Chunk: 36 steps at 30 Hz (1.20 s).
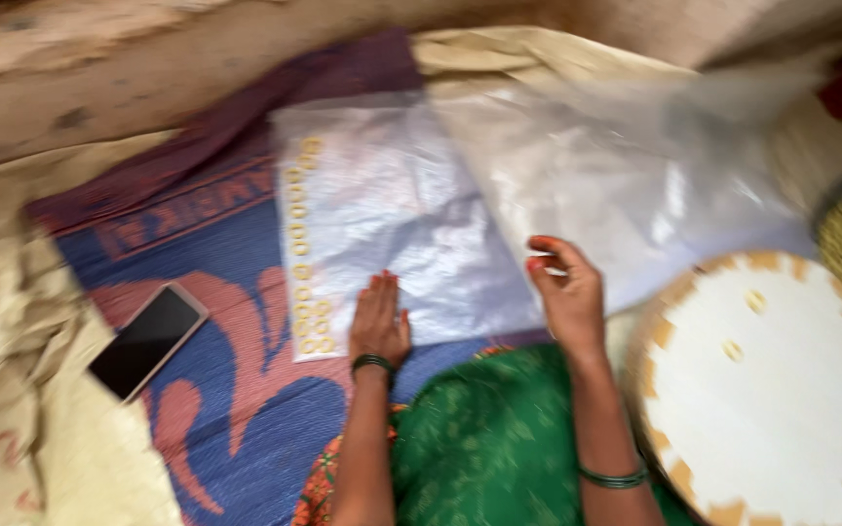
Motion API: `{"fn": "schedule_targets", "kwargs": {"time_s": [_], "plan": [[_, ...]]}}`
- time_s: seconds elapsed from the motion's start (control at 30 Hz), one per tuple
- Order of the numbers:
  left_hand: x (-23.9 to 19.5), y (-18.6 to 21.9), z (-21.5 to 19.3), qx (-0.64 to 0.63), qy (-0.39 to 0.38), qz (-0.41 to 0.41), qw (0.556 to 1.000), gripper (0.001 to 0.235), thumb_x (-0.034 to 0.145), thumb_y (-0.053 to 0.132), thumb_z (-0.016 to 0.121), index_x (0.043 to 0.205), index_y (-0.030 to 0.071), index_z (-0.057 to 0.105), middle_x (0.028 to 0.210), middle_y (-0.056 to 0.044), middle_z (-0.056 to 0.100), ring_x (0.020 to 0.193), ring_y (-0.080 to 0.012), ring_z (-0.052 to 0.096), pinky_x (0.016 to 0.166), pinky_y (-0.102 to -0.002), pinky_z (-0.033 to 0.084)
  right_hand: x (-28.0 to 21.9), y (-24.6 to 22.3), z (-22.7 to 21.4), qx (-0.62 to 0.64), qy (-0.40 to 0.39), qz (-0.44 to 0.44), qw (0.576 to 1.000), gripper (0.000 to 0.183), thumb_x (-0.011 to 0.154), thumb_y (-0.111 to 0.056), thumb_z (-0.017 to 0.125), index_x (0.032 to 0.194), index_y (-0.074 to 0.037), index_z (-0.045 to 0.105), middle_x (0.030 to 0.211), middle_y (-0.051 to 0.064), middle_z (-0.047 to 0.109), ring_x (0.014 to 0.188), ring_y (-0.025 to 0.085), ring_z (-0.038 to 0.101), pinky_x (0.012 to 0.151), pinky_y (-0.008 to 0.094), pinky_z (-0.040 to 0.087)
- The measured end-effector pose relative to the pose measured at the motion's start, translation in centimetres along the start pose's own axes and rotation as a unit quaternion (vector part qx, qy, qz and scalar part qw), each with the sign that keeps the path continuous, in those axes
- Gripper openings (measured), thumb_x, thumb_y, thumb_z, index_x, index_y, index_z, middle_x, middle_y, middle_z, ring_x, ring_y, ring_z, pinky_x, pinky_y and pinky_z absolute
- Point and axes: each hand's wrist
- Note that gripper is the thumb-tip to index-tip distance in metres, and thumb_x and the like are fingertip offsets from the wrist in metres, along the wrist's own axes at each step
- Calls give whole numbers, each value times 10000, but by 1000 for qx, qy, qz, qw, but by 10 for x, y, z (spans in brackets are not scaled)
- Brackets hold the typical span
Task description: The person rolls small pieces of dough into thin ropes on a round board, then shapes them into rings and places them on a plastic sheet. The person repeats this process, arranging the finished rings in a line.
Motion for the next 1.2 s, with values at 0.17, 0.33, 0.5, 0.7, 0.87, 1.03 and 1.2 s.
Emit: {"fn": "schedule_targets", "kwargs": {"time_s": [0.17,0.33,0.5,0.7,0.87,1.03,1.2], "plan": [[0,-2,3,32,-35,-10,999,610,986,277,442,1552,59,382,1637,-120,365,1539,-261,298,1278,-411,211,-25,24,-112,-87,144,-7,986,223,955,-19,693,1175,-29,722,1092,32,727,919,105,633,812,260,531],[4,4,-2,46,-33,1,998,612,987,284,454,1545,36,411,1617,-160,385,1512,-284,318,1256,-429,198,-28,66,-219,-259,296,3,920,186,939,-3,708,1114,-45,756,1056,106,740,844,175,677,775,310,540],[3,12,-11,12,-10,1,1000,595,980,282,466,1527,47,464,1608,-156,432,1518,-299,346,1271,-437,218,-20,104,-272,-348,299,47,887,193,930,-73,726,1118,-72,768,1060,137,715,856,247,693,821,365,550],[1,14,-12,23,-1,4,1000,574,1015,310,437,1527,52,467,1609,-147,436,1520,-292,349,1275,-437,218,-2,124,-268,-416,240,90,873,211,977,-140,702,1176,-109,763,1156,119,654,1084,290,613,922,402,492],[3,11,-9,32,-10,1,999,585,1003,303,425,1531,55,457,1613,-147,421,1520,-282,338,1269,-430,212,6,122,-262,-462,236,63,853,158,926,-124,746,1080,-102,774,1119,116,660,1080,305,612,921,411,496],[3,8,-6,32,-16,1,999,595,983,276,469,1536,61,424,1619,-136,391,1522,-272,322,1273,-424,204,11,95,-257,-412,231,109,874,120,903,-86,745,1020,-77,771,992,127,733,899,270,700,823,394,537],[3,5,-4,-4,-9,-2,1000,623,939,201,524,1526,16,425,1599,-168,412,1499,-303,346,1248,-443,220,34,60,-199,-215,182,42,959,108,943,-27,734,1052,-19,738,982,96,764,862,168,721,790,301,558]]}}
Point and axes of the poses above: each hand's wrist, its own x-axis towards the middle knuckle, its own z-axis out of the palm, y = z × x
